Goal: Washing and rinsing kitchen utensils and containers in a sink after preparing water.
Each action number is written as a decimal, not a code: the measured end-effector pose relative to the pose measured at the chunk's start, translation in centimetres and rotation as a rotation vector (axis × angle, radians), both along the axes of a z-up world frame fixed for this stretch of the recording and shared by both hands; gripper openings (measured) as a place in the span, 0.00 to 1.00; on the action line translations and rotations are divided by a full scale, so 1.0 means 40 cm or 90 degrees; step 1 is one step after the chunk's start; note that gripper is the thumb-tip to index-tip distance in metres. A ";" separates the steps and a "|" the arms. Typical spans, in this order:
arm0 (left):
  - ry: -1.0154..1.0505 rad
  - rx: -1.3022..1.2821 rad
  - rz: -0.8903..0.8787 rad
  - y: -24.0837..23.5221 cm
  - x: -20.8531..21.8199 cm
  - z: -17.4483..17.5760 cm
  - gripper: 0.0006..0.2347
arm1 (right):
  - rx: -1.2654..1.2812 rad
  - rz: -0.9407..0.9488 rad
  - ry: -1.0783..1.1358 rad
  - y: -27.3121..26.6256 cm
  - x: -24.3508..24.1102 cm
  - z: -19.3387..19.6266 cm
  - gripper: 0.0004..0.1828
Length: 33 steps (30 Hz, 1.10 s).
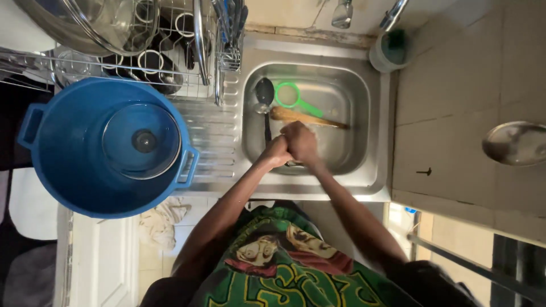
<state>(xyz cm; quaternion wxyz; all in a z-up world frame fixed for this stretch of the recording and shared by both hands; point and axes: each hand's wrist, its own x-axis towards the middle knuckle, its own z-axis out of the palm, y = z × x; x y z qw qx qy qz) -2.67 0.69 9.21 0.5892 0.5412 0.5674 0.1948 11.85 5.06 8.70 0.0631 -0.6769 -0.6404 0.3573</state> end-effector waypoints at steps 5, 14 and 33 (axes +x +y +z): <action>-0.516 0.077 0.047 -0.079 0.032 -0.160 0.37 | -0.559 -0.283 0.664 0.048 0.028 0.089 0.33; -0.494 0.044 0.308 -0.106 0.092 -0.169 0.12 | -0.316 -0.802 1.099 -0.128 -0.057 0.017 0.27; -0.311 -0.041 0.455 -0.068 0.049 -0.154 0.18 | -0.098 -0.591 0.634 0.012 0.459 -0.503 0.07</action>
